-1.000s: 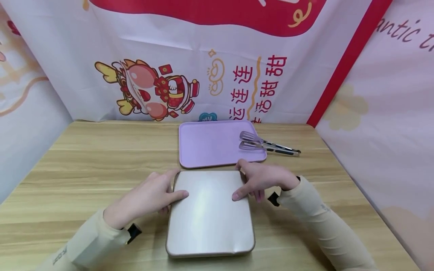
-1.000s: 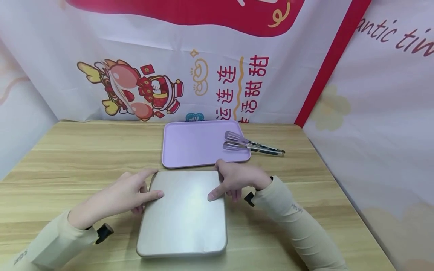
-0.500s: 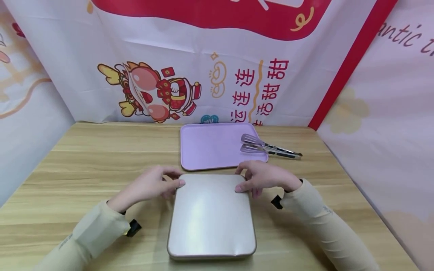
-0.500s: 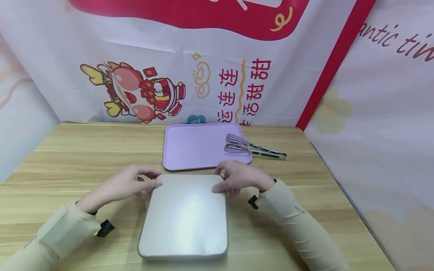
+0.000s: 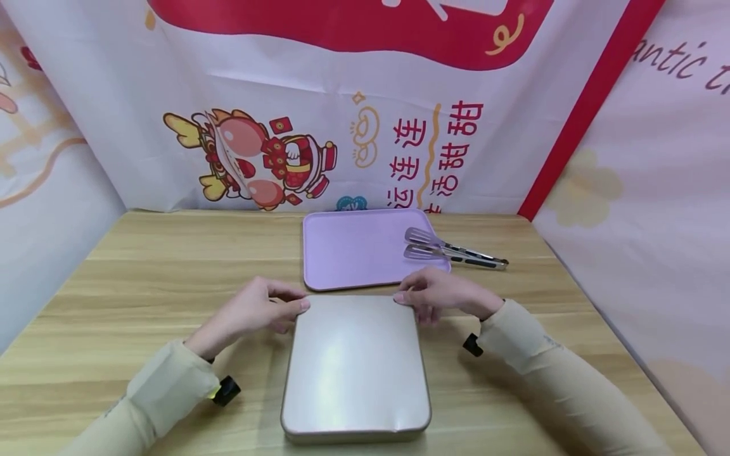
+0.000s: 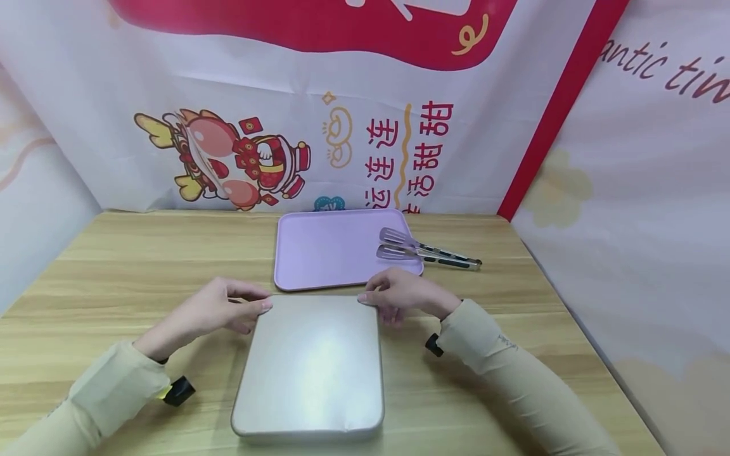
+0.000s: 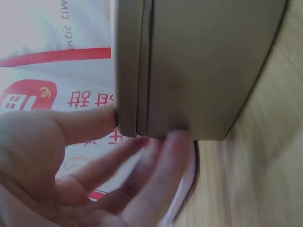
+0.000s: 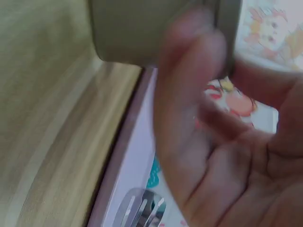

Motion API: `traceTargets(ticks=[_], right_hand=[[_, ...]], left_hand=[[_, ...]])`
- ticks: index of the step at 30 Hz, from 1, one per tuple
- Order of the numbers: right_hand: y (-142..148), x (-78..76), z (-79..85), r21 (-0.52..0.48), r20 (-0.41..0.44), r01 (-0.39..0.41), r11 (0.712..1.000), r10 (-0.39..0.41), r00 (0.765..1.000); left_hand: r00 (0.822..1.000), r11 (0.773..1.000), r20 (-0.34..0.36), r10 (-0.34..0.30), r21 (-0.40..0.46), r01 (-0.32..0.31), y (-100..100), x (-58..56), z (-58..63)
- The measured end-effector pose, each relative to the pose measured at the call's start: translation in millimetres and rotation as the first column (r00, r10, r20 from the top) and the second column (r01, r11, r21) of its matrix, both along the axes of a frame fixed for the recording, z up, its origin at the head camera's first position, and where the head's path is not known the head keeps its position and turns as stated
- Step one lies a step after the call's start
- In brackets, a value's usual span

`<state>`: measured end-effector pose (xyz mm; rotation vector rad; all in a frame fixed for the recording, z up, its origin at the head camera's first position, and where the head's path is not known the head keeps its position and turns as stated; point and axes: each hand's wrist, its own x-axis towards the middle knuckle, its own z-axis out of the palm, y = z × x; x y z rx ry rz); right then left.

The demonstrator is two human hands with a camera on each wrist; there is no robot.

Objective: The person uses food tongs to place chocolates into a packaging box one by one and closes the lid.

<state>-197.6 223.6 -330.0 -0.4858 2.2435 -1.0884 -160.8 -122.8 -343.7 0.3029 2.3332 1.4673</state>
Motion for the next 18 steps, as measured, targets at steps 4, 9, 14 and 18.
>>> traceTargets(ticks=[4, 9, 14, 18], right_hand=[[-14.0, 6.3, -2.1, 0.046, -0.253, 0.010, 0.999, 0.002, 0.967], [-36.1, 13.8, -9.2, 0.111, -0.613, 0.050, 0.993, 0.028, 0.790], [-47.2, 17.0, -20.4, 0.187, -0.618, 0.049, 0.981, 0.079, 0.782], [-51.8, 15.0, -26.1, 0.219, -0.544, 0.068, 0.973, 0.064, 0.837]], left_hand=[[0.996, 0.996, -0.081, -0.038, -0.088, 0.031, 10.4, 0.2, 0.3], [0.937, 0.963, -0.340, -0.085, -0.270, -0.010, 29.3, 2.4, -0.6], [0.875, 0.935, -0.453, -0.168, -0.354, -0.004, 47.1, 2.9, -8.1], [0.892, 0.934, -0.426, -0.154, -0.356, -0.009, 54.8, -2.6, -16.8]])
